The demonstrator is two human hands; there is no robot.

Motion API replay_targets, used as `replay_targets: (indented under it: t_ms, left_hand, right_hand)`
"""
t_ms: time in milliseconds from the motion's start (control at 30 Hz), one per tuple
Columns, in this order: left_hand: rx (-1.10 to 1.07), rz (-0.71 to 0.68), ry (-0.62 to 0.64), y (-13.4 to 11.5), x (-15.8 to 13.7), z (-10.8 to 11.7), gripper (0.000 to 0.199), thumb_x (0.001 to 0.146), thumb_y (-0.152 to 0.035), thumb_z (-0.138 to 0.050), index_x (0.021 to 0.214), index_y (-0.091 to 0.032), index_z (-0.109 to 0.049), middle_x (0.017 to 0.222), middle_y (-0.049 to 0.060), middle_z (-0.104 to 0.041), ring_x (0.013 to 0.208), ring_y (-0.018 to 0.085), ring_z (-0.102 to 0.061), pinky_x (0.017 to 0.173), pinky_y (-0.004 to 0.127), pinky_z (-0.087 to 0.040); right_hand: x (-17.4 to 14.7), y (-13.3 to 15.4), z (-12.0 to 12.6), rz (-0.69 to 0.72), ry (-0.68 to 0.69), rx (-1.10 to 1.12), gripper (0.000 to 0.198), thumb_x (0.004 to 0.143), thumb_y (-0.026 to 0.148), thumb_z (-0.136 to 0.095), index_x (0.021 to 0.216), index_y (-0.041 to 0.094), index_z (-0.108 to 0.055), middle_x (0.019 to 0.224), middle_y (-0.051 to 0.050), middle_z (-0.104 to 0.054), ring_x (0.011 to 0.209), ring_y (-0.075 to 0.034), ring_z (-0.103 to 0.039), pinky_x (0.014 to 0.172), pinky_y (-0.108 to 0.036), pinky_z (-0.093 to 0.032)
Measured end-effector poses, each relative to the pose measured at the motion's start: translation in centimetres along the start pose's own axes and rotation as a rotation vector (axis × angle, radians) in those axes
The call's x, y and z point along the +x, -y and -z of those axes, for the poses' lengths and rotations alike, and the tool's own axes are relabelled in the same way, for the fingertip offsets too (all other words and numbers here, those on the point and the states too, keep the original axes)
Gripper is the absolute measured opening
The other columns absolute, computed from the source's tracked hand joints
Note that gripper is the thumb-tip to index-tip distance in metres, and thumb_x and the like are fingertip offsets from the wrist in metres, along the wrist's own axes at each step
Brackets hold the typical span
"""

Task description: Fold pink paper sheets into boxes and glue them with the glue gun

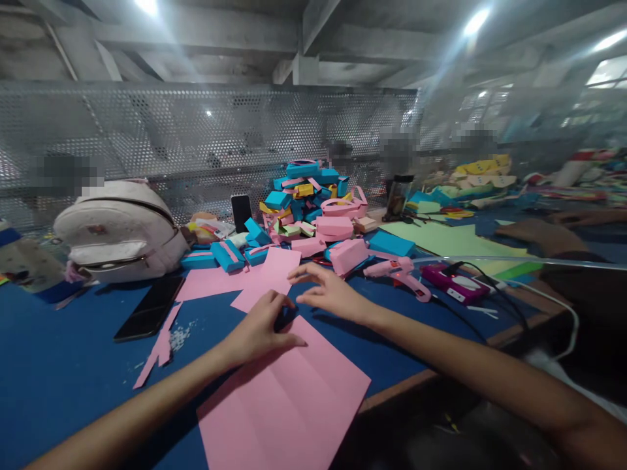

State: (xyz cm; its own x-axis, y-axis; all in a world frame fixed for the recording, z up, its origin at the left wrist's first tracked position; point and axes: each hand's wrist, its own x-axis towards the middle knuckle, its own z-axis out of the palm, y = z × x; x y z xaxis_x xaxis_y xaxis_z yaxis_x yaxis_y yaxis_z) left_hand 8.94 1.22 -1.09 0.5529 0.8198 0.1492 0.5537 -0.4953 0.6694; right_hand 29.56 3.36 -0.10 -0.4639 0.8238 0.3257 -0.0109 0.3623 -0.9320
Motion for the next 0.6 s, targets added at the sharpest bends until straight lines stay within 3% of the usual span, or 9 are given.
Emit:
replay_targets:
  t_ms: [133, 333, 500, 600]
  left_hand:
    - [0.176, 0.003, -0.020, -0.5, -1.6, -0.7, 0.055, 0.067, -0.054, -0.076, 0.104, -0.019, -0.055, 0.105, 0.008, -0.052, 0.095, 0.027, -0.050, 0.081, 0.039, -0.043]
    - [0.170, 0.001, -0.029, -0.6, -1.7, -0.7, 0.052, 0.067, -0.052, -0.077, 0.099, -0.019, -0.053, 0.102, 0.007, -0.052, 0.094, 0.026, -0.051, 0.080, 0.038, -0.044]
    - [0.149, 0.007, -0.049, -0.2, -1.7, -0.9, 0.050, 0.065, -0.048, -0.079, 0.098, -0.021, -0.054, 0.096, 0.004, -0.051, 0.090, 0.024, -0.050, 0.077, 0.036, -0.043]
    - [0.027, 0.037, -0.082, 0.4, -1.6, -0.8, 0.039, 0.066, -0.039, -0.078, 0.092, -0.020, -0.057, 0.093, 0.002, -0.053, 0.084, 0.021, -0.051, 0.073, 0.032, -0.043]
  right_hand:
    - [-1.6, 0.4, 0.4, -0.223, 0.116, 0.071, 0.038, 0.079, 0.031, -0.069, 0.115, 0.023, -0.058, 0.130, -0.007, -0.052, 0.125, -0.023, -0.047, 0.095, -0.040, -0.049]
    - [-1.3, 1.7, 1.7, -0.465, 0.211, 0.342, 0.037, 0.079, 0.032, -0.070, 0.114, 0.026, -0.060, 0.137, -0.006, -0.045, 0.129, -0.025, -0.042, 0.089, -0.041, -0.053]
    - [-1.1, 0.7, 0.6, -0.428, 0.219, 0.270, 0.046, 0.076, 0.026, -0.072, 0.119, 0.025, -0.056, 0.129, -0.007, -0.053, 0.122, -0.022, -0.049, 0.081, -0.028, -0.052]
    - [-1.1, -0.2, -0.5, -0.342, 0.186, 0.218, 0.055, 0.069, 0.018, -0.074, 0.120, 0.024, -0.053, 0.123, -0.008, -0.056, 0.118, -0.022, -0.053, 0.070, -0.024, -0.051]
